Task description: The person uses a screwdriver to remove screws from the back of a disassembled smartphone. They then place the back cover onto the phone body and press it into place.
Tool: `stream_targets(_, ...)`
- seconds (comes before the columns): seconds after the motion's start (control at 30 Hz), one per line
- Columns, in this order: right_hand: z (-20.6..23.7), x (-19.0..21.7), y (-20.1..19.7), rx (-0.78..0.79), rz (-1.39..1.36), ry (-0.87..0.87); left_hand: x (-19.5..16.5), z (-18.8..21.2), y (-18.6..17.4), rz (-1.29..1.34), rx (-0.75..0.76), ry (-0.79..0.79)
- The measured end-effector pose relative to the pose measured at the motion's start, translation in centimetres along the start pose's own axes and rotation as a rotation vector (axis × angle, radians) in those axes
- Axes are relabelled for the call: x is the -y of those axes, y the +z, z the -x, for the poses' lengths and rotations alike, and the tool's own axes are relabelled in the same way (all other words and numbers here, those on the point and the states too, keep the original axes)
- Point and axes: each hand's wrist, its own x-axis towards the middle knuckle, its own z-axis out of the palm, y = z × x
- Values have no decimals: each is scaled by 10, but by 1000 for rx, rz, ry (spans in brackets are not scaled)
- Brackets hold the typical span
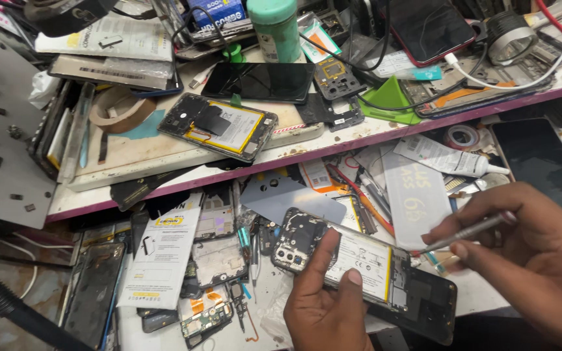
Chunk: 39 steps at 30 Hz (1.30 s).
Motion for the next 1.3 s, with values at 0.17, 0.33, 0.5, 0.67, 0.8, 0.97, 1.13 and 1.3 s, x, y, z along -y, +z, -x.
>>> stream_targets(0.17, 2, 20, 12, -42, 143, 121, -14, 7, 1, 24, -47, -9)
stream_targets(0.33, 13, 21, 20, -130, 235, 218, -29, 14, -5, 60, -80, -70)
stream_targets(0.5, 27, 15, 34, -31, 19, 73, -37, 16, -23, 109, -67, -7)
stream_targets(0.67, 36, 15, 47, -19, 90, 3, -39, 17, -38, 116, -101, -110)
stream_targets(0.8, 36, 12, 48, -189, 335, 151, -34, 19, -34, 87, -71, -64)
stream_targets(0.97, 35, 5, 41, -32, 81, 38, -26, 18, -30, 108, -99, -76)
stream_targets(1.13, 28, 0, 31, -99, 218, 8, -9, 14, -24, 125, -119, -99)
stream_targets(1.3, 17, -7, 20, -204, 347, 174, 8, 5, -22, 280, 286, 294)
